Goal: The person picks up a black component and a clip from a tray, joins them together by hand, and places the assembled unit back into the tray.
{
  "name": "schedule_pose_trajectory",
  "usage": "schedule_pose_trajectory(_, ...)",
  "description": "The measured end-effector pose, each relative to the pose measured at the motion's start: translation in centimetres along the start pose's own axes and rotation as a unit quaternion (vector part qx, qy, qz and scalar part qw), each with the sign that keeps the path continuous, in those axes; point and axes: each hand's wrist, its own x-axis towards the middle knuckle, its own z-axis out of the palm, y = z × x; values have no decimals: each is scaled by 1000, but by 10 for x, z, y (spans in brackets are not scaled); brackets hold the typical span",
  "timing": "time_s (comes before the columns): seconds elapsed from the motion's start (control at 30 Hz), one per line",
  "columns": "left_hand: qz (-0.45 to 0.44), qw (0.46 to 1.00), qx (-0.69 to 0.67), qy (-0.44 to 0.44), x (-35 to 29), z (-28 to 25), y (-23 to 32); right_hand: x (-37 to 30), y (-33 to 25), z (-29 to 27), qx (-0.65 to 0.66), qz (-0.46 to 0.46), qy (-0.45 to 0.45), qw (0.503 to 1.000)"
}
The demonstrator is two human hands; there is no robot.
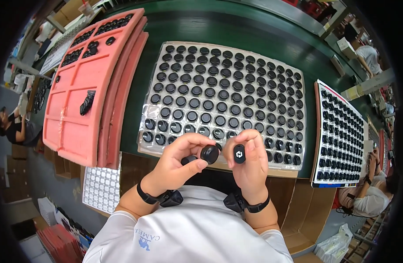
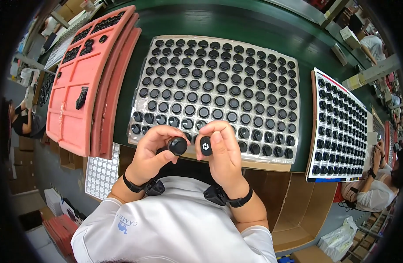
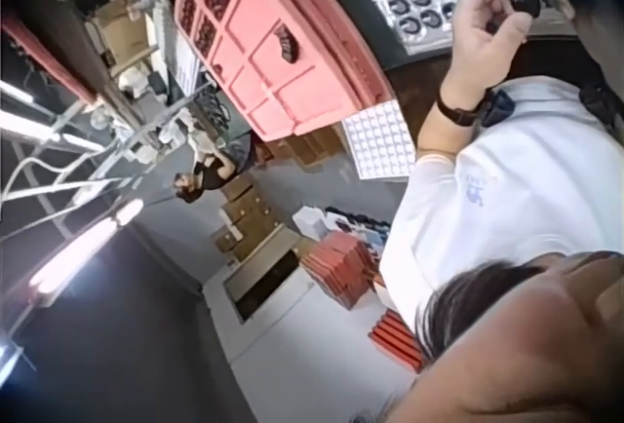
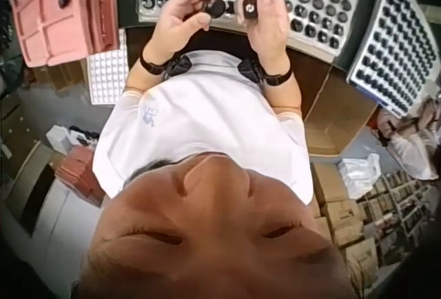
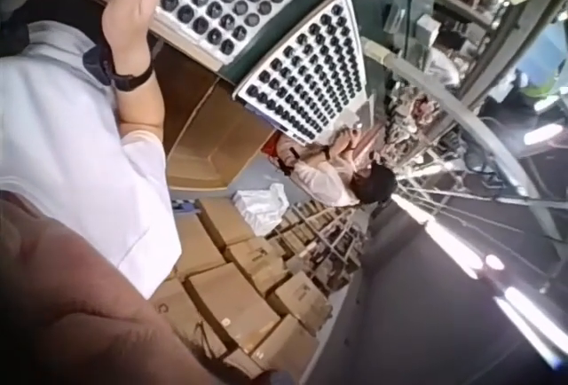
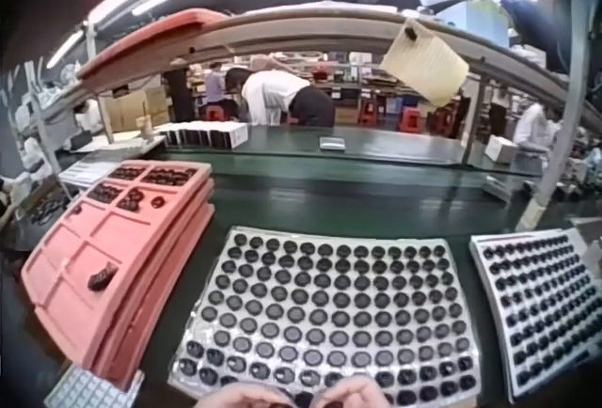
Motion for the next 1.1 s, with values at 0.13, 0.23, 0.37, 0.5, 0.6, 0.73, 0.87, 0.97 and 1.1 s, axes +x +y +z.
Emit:
schedule_pose_trajectory(0.13,-63,996,-59,14,8,-5,0,12,10,1,24,9,0,1000)
schedule_pose_trajectory(0.23,-59,996,-58,31,12,-11,-4,19,15,-1,8,13,2,1000)
schedule_pose_trajectory(0.37,44,998,43,22,15,-18,-16,20,14,-2,-64,-5,-11,998)
schedule_pose_trajectory(0.5,102,972,214,0,16,-25,-11,24,15,0,-175,-32,-47,983)
schedule_pose_trajectory(0.6,119,968,219,4,21,-22,-7,26,18,3,-277,-49,-74,957)
schedule_pose_trajectory(0.73,102,976,193,-2,18,-28,-7,26,24,8,-37,72,-8,997)
schedule_pose_trajectory(0.87,98,975,200,-13,16,-29,-5,25,30,4,-159,-54,-69,983)
schedule_pose_trajectory(0.97,104,973,208,-16,14,-29,-5,23,25,6,-35,34,-29,998)
schedule_pose_trajectory(1.1,108,976,190,-22,14,-29,-6,20,26,5,-249,-60,-72,964)
